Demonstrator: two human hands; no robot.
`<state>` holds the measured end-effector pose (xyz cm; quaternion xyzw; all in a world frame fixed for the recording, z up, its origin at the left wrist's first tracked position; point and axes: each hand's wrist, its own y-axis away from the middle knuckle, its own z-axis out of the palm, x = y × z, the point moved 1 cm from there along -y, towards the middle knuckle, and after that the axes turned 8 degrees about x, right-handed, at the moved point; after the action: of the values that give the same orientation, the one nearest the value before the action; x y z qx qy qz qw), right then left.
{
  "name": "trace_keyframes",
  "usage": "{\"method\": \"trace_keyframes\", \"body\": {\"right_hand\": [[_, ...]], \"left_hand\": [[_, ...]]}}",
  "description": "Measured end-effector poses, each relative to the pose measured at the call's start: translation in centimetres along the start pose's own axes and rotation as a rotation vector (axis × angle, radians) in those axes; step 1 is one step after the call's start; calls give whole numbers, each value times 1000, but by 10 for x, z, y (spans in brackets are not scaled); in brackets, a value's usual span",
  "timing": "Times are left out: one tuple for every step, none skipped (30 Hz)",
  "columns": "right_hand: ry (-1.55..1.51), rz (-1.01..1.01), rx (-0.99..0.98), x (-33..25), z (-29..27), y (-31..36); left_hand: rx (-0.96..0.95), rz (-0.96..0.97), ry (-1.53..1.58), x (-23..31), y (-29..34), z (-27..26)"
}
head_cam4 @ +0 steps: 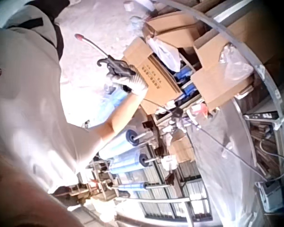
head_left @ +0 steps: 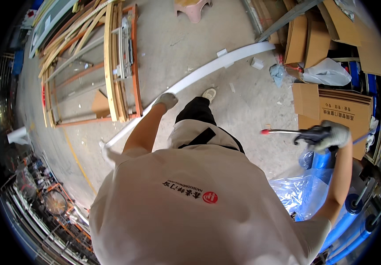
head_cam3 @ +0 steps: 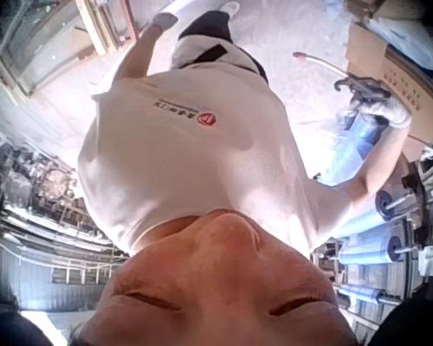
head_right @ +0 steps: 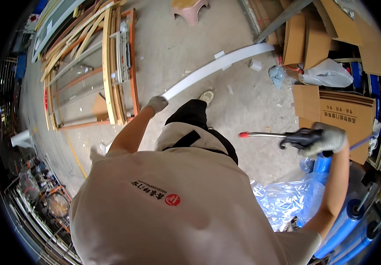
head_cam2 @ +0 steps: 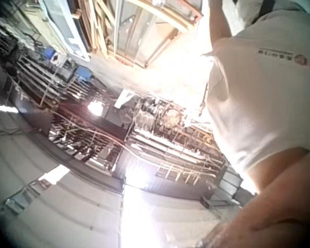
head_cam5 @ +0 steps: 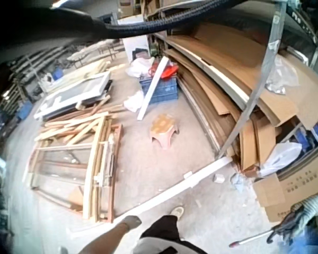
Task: The person seals the edges of a glass panel within a metal frame by applying a white strip and then using a handheld pneumatic sealant applicator along the frame's perimeter.
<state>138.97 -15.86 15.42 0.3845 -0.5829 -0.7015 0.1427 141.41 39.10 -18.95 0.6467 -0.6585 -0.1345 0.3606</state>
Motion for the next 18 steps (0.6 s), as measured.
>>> {"method": "trace_keyframes", "body": {"right_hand": [[271, 33, 64, -12, -5, -18], [561, -100, 157, -33, -2, -23], [494, -223, 112, -37, -5, -16], [447, -368, 52, -48, -9, -14], [269, -393, 6, -67, -12, -9], [88, -405, -30, -82, -18, 0], [34, -496, -18, -76, -31, -4], [56, -394, 11, -74, -41, -7], [75, -293, 44, -71, -51, -9], [264, -319, 118, -64, -58, -10], [374, -321, 247, -54, -61, -10], [370, -322, 252, -44, -64, -12], [343, -236, 278, -31, -69, -15], [319, -157, 311, -20, -74, -11], [346, -158, 337, -11, -78, -3], [387, -221, 350, -15, -78, 4], [354, -290, 289, -6, -87, 2], [307, -327, 251, 7, -93, 11]], "left_hand": [[56, 74, -81, -7, -33, -4], [97, 147, -127, 18, -58, -22], [103, 185, -81, 76, -67, -58], [115, 202, -94, 107, -76, -82], [77, 211, -161, 129, -87, -100], [36, 233, -220, 147, -100, -111], [44, 254, -226, 159, -112, -116], [66, 331, -268, 170, -121, -120], [88, 405, -308, 180, -128, -124], [88, 415, -314, 195, -131, -126], [78, 455, -384, 213, -133, -125], [69, 492, -454, 229, -132, -125], [70, 499, -463, 242, -129, -122], [87, 629, -499, 259, -121, -121], [105, 758, -537, 273, -112, -120], [121, 742, -555, 269, -111, -116], [122, 728, -530, 261, -115, -104], [117, 755, -494, 269, -117, -93]]}}
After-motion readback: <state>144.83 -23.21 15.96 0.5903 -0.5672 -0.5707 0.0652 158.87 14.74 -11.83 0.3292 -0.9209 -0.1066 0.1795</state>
